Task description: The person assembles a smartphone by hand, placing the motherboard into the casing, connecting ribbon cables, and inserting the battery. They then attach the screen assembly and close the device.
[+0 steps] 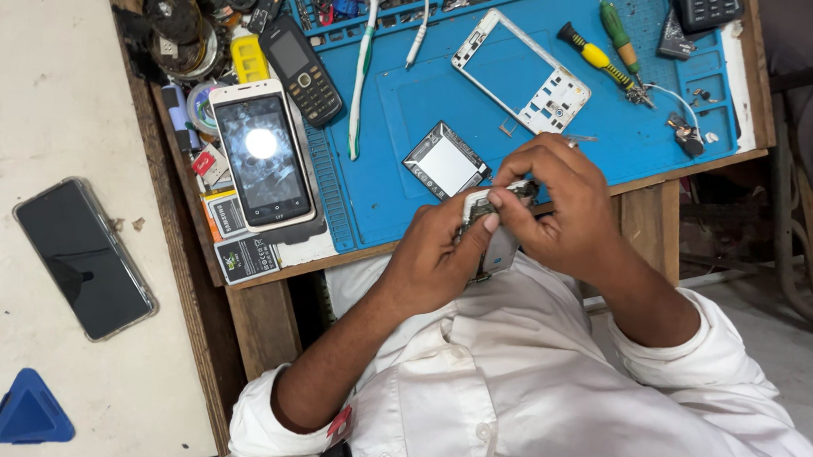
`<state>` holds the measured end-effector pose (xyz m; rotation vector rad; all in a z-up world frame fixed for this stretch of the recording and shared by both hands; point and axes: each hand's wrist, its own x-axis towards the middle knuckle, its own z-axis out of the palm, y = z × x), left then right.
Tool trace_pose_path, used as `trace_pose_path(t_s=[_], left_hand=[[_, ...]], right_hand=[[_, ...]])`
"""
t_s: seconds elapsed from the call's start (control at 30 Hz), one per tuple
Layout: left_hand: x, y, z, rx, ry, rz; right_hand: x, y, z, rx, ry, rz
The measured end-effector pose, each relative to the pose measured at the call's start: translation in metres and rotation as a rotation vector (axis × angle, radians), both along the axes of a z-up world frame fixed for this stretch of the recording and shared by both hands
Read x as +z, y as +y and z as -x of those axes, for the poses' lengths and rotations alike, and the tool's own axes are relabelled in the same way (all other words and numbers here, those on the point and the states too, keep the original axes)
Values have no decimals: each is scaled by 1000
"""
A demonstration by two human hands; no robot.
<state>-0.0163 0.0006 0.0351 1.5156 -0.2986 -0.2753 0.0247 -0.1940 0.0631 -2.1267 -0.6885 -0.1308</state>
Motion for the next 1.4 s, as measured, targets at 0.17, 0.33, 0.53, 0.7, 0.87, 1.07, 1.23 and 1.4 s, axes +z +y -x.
trace_pose_path(t_s=[0.17,0.33,0.53,0.7,0.87,1.07,1.23,1.4], left_hand=[[-24,16,-16,149,96,144],[-33,65,-49,546,130,610],[-29,83,-55,542,168,697],[-27,71,-55,504,193,708],[-30,70,-56,472,217,789],[-38,58,-52,319,315,980],[-39,48,-45,246,338,1016],[-35,37,-44,182,350,1075]], right_hand=[[-7,-2,-32,-134,209,-240],[-18,19,-34,-147,126,150],[-15,43,-19,-124,1,482],[-9,43,-38,-109,137,440],[-21,40,-49,3,270,421],[-22,-8,-55,-181,412,38],[-40,-55,-44,-163,544,-660],[-51,-62,-28,-62,799,-1170]])
